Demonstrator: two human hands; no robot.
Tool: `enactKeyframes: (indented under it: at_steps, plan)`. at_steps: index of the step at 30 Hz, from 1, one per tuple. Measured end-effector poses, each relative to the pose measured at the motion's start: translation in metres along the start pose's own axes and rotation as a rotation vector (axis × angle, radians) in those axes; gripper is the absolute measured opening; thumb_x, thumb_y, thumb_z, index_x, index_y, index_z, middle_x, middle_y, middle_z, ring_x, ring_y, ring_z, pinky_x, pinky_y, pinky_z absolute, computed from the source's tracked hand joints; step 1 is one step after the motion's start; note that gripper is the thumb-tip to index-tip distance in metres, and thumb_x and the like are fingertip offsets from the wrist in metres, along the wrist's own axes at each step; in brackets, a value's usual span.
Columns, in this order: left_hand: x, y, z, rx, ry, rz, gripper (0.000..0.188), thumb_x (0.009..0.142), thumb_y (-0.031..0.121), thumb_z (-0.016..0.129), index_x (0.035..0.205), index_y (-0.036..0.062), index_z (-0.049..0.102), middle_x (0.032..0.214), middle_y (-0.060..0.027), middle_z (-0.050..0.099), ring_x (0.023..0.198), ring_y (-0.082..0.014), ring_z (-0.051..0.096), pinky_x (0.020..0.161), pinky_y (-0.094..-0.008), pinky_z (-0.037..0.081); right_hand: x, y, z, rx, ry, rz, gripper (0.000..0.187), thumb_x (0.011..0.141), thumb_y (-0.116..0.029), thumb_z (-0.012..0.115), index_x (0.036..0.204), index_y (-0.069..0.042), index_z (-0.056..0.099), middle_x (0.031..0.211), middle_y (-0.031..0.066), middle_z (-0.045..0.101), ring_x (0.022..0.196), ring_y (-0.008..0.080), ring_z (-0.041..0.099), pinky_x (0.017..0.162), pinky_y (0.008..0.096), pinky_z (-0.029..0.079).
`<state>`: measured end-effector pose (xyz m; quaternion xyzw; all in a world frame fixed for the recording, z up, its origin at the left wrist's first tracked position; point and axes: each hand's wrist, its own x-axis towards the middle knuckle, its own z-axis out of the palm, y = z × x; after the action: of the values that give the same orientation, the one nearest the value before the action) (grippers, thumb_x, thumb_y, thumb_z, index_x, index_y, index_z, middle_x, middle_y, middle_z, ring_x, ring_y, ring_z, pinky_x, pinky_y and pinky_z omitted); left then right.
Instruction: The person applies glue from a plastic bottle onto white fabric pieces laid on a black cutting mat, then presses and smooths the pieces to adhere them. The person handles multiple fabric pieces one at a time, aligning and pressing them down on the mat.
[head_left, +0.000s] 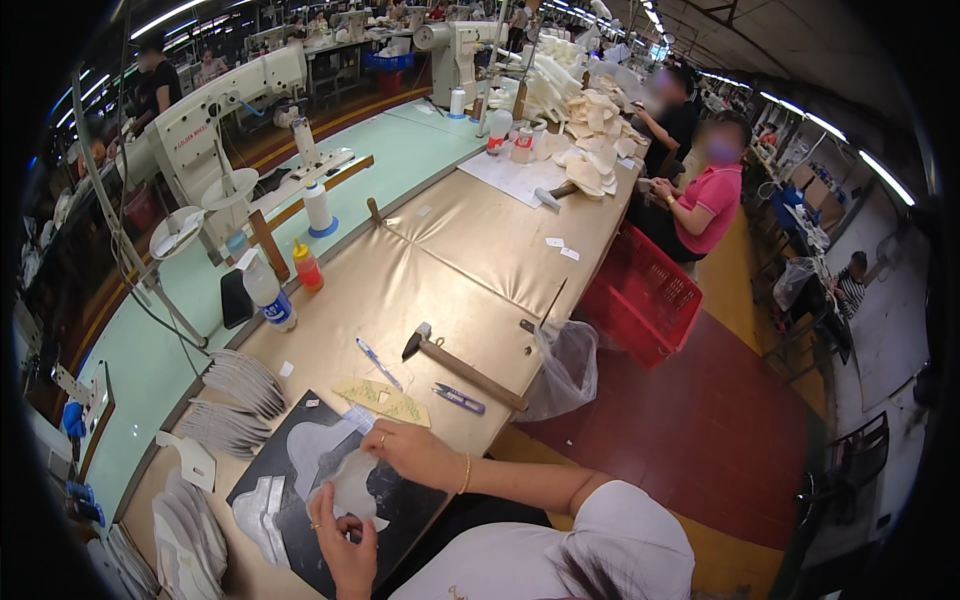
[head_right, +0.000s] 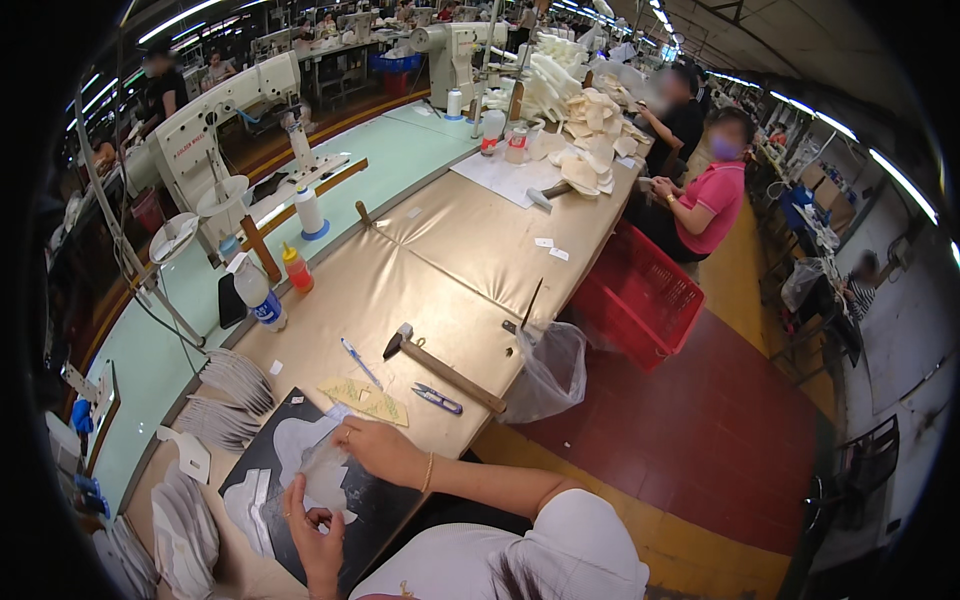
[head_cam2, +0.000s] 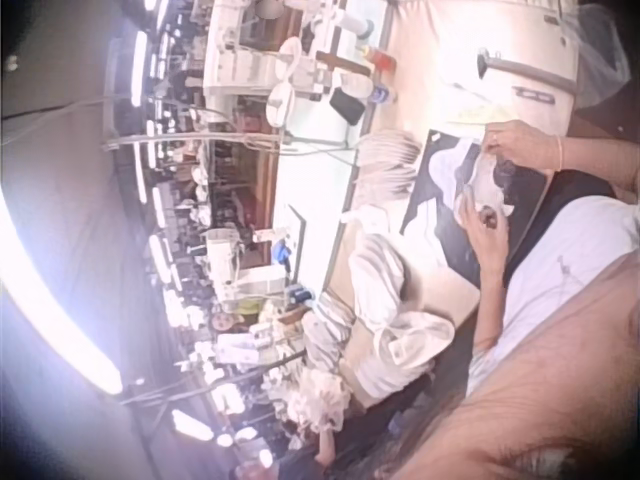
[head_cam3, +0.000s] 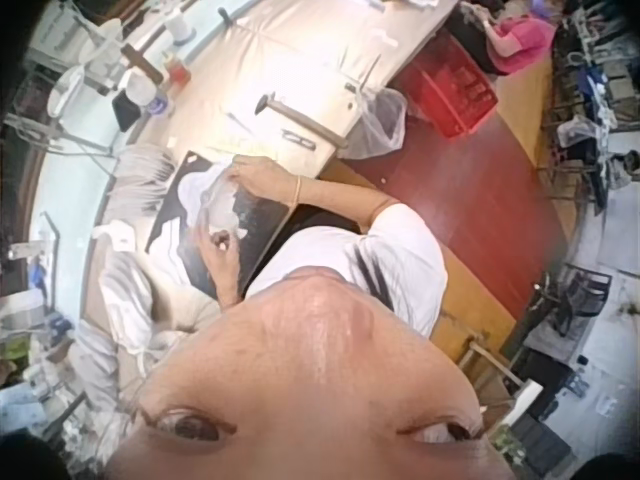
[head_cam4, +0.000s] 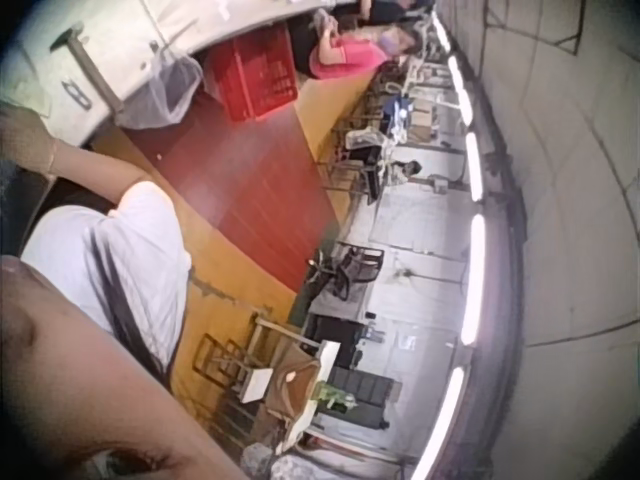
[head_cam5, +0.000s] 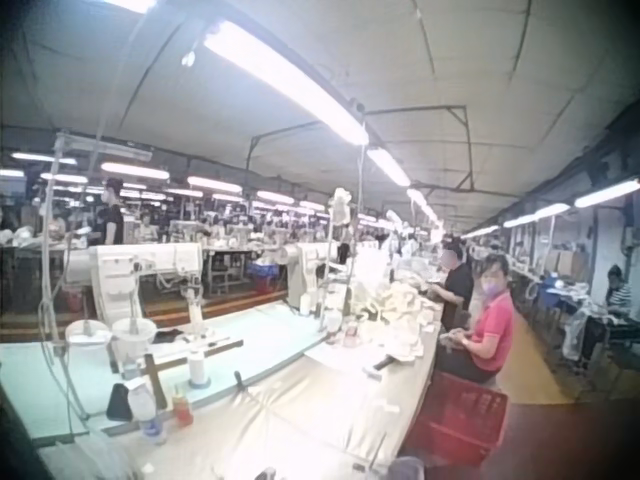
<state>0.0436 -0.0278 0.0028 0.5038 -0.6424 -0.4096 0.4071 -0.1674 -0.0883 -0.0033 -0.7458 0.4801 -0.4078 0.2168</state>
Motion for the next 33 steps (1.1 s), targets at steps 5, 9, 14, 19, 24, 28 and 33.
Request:
enactKeyframes:
  at_steps: [5, 9, 14, 19, 24, 28, 33]
  plan:
    - [0.002, 0.023, -0.012, -0.210, -0.251, -0.169, 0.075, 0.074, -0.011, 0.065, 0.144, -0.0011, 0.040, 0.141, -0.0128, 0.038, 0.074, -0.0114, 0.058, 0.062, -0.0217, 0.048, 0.002, 0.011, -0.035, -0.038, -0.034, 0.114, 0.005, 0.086, -0.007, 0.065, 0.089, -0.004, 0.064, 0.088, 0.0112, 0.063, 0.081, 0.0296, 0.064, 0.072, 0.0365, 0.051]
    - [0.005, 0.032, -0.014, -0.238, -0.311, -0.180, 0.077, 0.075, -0.011, 0.067, 0.145, -0.0001, 0.038, 0.141, -0.0124, 0.038, 0.072, -0.0104, 0.058, 0.062, -0.0214, 0.048, -0.007, 0.029, -0.046, -0.090, 0.080, 0.149, 0.007, 0.083, -0.006, 0.068, 0.090, -0.005, 0.067, 0.085, 0.0126, 0.063, 0.078, 0.0293, 0.064, 0.070, 0.0349, 0.051]
    - [0.007, 0.045, -0.021, -0.246, -0.255, -0.190, 0.077, 0.076, -0.014, 0.067, 0.146, 0.0017, 0.039, 0.142, -0.0113, 0.036, 0.074, -0.0086, 0.057, 0.062, -0.0207, 0.046, -0.018, 0.028, -0.089, 0.179, 0.097, 0.452, 0.009, 0.082, 0.002, 0.068, 0.091, 0.000, 0.068, 0.083, 0.0076, 0.067, 0.073, 0.0147, 0.066, 0.066, 0.0257, 0.053]
    - [0.001, 0.051, -0.033, -0.286, -0.256, -0.236, 0.078, 0.076, -0.013, 0.068, 0.146, 0.0040, 0.040, 0.144, -0.0105, 0.035, 0.077, -0.0084, 0.056, 0.065, -0.0208, 0.046, -0.032, 0.047, -0.123, 0.317, 0.288, 0.656, 0.002, 0.088, 0.000, 0.065, 0.090, 0.000, 0.065, 0.081, 0.0022, 0.064, 0.066, 0.0063, 0.057, 0.061, 0.0218, 0.049]
    - [-0.008, 0.044, -0.032, -0.285, -0.137, -0.250, 0.079, 0.073, -0.012, 0.069, 0.145, 0.0022, 0.041, 0.144, -0.0098, 0.035, 0.080, -0.0086, 0.055, 0.067, -0.0213, 0.048, -0.062, 0.113, -0.168, 0.422, 0.946, 0.404, 0.006, 0.093, -0.001, 0.062, 0.098, 0.000, 0.060, 0.095, 0.0056, 0.064, 0.075, 0.0104, 0.061, 0.068, 0.0242, 0.052]
    - [-0.009, 0.046, -0.022, -0.310, -0.145, -0.286, 0.078, 0.074, -0.013, 0.067, 0.146, -0.0001, 0.039, 0.143, -0.0104, 0.035, 0.079, -0.0093, 0.056, 0.068, -0.0211, 0.049, -0.141, 0.210, -0.186, 0.469, 1.450, 0.335, 0.009, 0.095, 0.003, 0.054, 0.100, -0.002, 0.061, 0.103, 0.0085, 0.064, 0.088, 0.0161, 0.066, 0.077, 0.0281, 0.054]
    - [-0.009, 0.046, -0.011, -0.292, -0.151, -0.311, 0.077, 0.075, -0.013, 0.067, 0.146, -0.0003, 0.039, 0.143, -0.0114, 0.035, 0.078, -0.0097, 0.056, 0.069, -0.0211, 0.049, -0.241, 0.279, -0.171, -0.374, 0.325, 1.344, 0.049, 0.084, -0.023, 0.065, 0.127, 0.000, 0.059, 0.119, 0.0226, 0.065, 0.108, 0.0327, 0.065, 0.096, 0.0366, 0.049]
